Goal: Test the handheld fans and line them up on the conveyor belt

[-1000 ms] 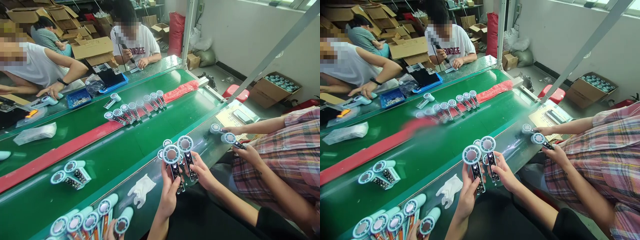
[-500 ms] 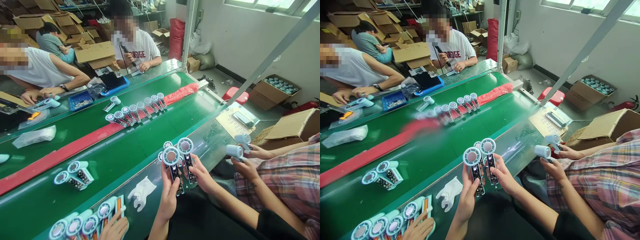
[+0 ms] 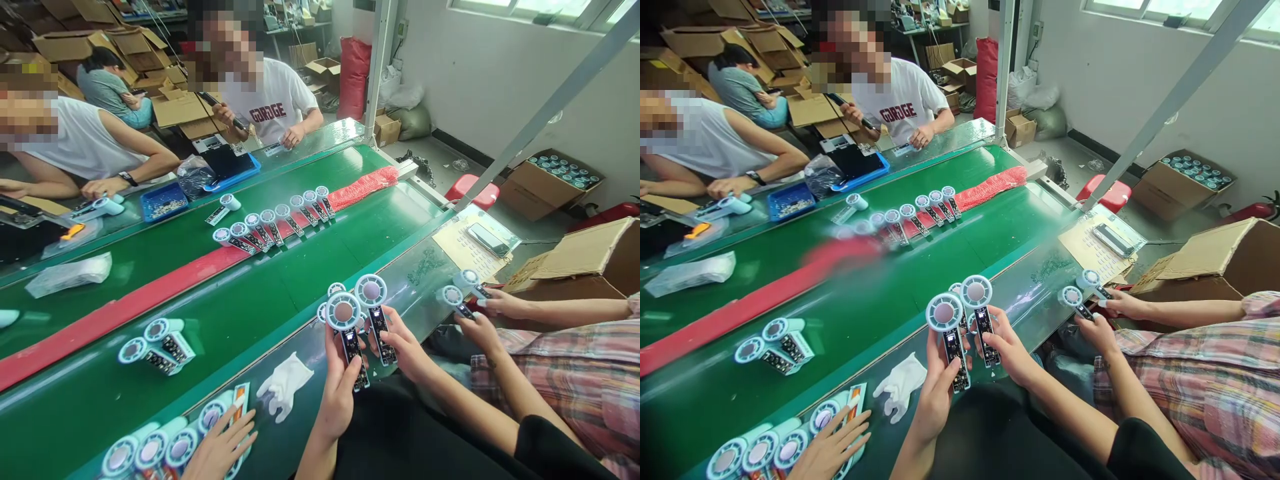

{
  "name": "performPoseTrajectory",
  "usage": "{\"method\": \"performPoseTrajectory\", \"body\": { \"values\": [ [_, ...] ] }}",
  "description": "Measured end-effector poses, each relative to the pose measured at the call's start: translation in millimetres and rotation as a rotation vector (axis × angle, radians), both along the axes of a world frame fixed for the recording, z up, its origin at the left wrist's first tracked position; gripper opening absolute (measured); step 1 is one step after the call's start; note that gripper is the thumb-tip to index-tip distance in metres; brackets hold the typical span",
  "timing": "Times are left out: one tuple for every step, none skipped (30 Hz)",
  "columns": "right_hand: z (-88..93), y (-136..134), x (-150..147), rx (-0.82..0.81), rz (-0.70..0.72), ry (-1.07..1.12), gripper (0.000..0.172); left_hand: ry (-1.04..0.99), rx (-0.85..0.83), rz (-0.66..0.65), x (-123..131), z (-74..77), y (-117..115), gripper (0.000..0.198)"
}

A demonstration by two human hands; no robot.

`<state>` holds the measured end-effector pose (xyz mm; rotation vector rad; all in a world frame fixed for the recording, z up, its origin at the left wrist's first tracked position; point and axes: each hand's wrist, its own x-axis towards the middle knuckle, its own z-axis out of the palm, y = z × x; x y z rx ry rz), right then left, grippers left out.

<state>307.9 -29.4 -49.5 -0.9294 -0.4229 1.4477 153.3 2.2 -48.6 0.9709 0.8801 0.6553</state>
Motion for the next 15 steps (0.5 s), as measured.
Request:
{"method": "performPoseTrajectory", "body": {
  "values": [
    [-0.1, -0.2, 0.0, 0.007, 0.002, 0.000, 0.047, 0.013, 0.005, 0.003, -0.5, -0.4, -0.2, 0.083],
    [-0.2, -0.4, 0.0, 0.012, 0.005, 0.002, 0.047, 0.029, 0.009, 0.008, -1.0, -0.8, -0.4, 0.083],
    [-0.5, -0.5, -0.1, 0.015, 0.007, 0.004, 0.047, 0.045, 0.014, 0.013, -1.4, -1.1, -0.5, 0.083],
    [-0.8, -0.7, -0.2, 0.015, 0.007, 0.004, 0.047, 0.060, 0.020, 0.016, -1.8, -1.3, -0.6, 0.083],
    [-1.1, -0.7, -0.3, 0.014, 0.006, 0.003, 0.048, 0.071, 0.024, 0.018, -2.3, -1.3, -0.5, 0.083],
    [-1.4, -0.7, -0.4, 0.012, 0.005, 0.003, 0.048, 0.076, 0.027, 0.018, -2.8, -1.3, -0.5, 0.082],
    [-1.5, -0.7, -0.5, 0.009, 0.005, 0.003, 0.048, 0.076, 0.029, 0.019, -3.3, -1.1, -0.4, 0.082],
    [-1.5, -0.7, -0.6, 0.009, 0.007, 0.001, 0.048, 0.072, 0.030, 0.022, -3.8, -0.8, -0.4, 0.081],
    [-1.2, -0.6, -0.7, 0.009, 0.008, -0.004, 0.048, 0.067, 0.029, 0.024, -4.2, -0.4, -0.4, 0.081],
    [-0.9, -0.6, -0.8, 0.010, 0.009, -0.010, 0.048, 0.061, 0.026, 0.025, -4.6, 0.1, -0.5, 0.081],
    [-0.4, -0.6, -1.0, 0.010, 0.011, -0.018, 0.049, 0.056, 0.022, 0.024, -5.0, 0.6, -0.6, 0.081],
    [0.0, -0.7, -1.3, 0.012, 0.013, -0.024, 0.049, 0.052, 0.018, 0.021, -5.3, 1.2, -0.8, 0.081],
    [0.3, -0.8, -1.7, 0.015, 0.014, -0.027, 0.049, 0.049, 0.015, 0.018, -5.5, 1.7, -1.1, 0.082],
    [0.3, -1.0, -2.1, 0.019, 0.015, -0.027, 0.049, 0.048, 0.015, 0.014, -5.7, 2.1, -1.3, 0.082],
    [0.0, -1.2, -2.5, 0.023, 0.013, -0.025, 0.049, 0.048, 0.016, 0.011, -6.0, 2.4, -1.6, 0.082]
  ]
}}
